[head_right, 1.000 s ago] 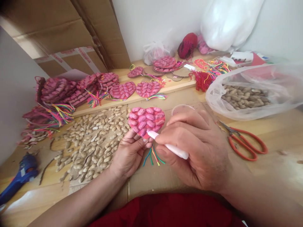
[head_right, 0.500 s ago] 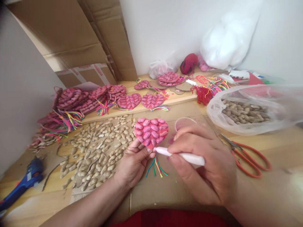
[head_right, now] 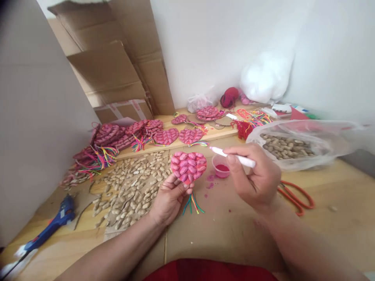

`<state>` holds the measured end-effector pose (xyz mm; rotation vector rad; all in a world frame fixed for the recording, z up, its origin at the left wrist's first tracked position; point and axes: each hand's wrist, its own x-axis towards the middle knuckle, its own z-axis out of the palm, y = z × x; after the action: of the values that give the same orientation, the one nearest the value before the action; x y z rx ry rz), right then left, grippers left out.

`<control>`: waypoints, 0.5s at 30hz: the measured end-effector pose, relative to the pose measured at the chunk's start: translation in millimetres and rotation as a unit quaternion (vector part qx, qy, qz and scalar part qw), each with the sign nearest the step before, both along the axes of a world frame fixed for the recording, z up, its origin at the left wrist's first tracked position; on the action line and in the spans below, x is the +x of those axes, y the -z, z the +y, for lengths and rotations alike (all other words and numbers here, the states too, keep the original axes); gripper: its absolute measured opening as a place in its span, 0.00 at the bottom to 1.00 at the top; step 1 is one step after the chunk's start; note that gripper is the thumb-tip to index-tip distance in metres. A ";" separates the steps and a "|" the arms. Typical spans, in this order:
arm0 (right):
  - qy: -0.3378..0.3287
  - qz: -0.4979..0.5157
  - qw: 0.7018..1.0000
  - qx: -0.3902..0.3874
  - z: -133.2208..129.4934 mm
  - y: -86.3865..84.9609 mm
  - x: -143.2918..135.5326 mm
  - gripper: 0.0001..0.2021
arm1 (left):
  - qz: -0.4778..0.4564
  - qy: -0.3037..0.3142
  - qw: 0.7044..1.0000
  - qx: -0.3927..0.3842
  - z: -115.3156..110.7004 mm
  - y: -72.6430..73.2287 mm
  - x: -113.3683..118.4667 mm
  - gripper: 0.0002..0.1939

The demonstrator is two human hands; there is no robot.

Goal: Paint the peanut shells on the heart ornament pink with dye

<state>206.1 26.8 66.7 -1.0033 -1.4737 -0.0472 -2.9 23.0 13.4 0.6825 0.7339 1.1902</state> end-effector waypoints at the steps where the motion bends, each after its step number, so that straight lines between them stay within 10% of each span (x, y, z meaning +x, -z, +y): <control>1: 0.013 0.015 1.000 -0.011 1.7 -1.1 4.2 0.07 | 0.006 -0.009 1.000 0.008 0.1 -2.3 -0.1 0.16; 8: 0.035 0.068 0.993 -0.094 18.6 -1.1 27.9 0.11 | 0.037 -0.057 0.997 0.041 -6.5 -31.7 -9.3 0.19; 15: 0.018 0.030 0.997 -0.075 24.3 3.1 32.2 0.09 | 0.039 -0.128 0.991 0.029 -58.5 -55.6 -41.8 0.16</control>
<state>238.3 51.1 63.6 -1.1430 -1.4211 0.0674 -44.7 -35.5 68.9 0.7015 0.8732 1.4298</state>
